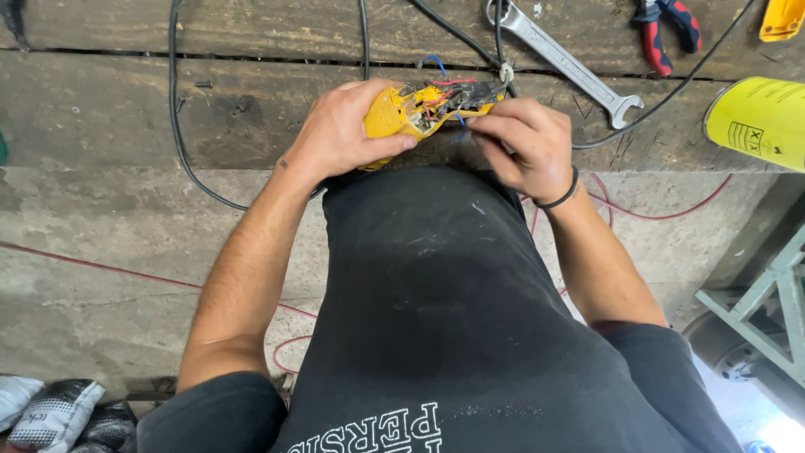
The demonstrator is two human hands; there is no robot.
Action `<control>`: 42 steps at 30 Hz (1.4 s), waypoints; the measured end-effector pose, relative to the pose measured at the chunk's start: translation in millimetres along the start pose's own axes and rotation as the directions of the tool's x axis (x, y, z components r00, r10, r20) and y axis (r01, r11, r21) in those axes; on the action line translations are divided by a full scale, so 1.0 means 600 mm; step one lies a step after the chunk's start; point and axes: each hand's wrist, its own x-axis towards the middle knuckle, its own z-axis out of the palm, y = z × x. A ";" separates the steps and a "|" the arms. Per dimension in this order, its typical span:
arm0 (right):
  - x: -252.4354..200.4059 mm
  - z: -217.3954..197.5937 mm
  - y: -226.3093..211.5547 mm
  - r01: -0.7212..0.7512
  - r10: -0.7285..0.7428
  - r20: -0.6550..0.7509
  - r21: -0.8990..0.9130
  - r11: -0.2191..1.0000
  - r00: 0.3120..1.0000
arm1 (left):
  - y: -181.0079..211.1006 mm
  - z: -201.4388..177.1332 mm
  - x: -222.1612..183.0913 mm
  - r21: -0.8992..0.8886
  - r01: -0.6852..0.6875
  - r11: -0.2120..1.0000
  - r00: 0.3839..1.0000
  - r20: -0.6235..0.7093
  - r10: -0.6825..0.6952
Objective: Disassembling and inspecting the internal components of a heat gun on a workbench
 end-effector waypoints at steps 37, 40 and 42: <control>0.075 0.035 -0.052 -0.063 0.097 0.081 -0.344 0.937 0.992 | 0.007 -0.006 0.004 -0.054 0.074 0.996 0.997 -0.023 -0.076; 0.084 0.040 -0.059 -0.099 0.132 0.054 -0.408 0.908 0.990 | 0.004 -0.003 0.003 -0.037 0.081 0.996 0.996 -0.024 -0.081; 0.091 0.041 -0.064 -0.133 0.192 0.076 -0.484 0.865 0.978 | 0.003 -0.003 0.004 -0.035 0.077 0.996 0.997 -0.030 -0.078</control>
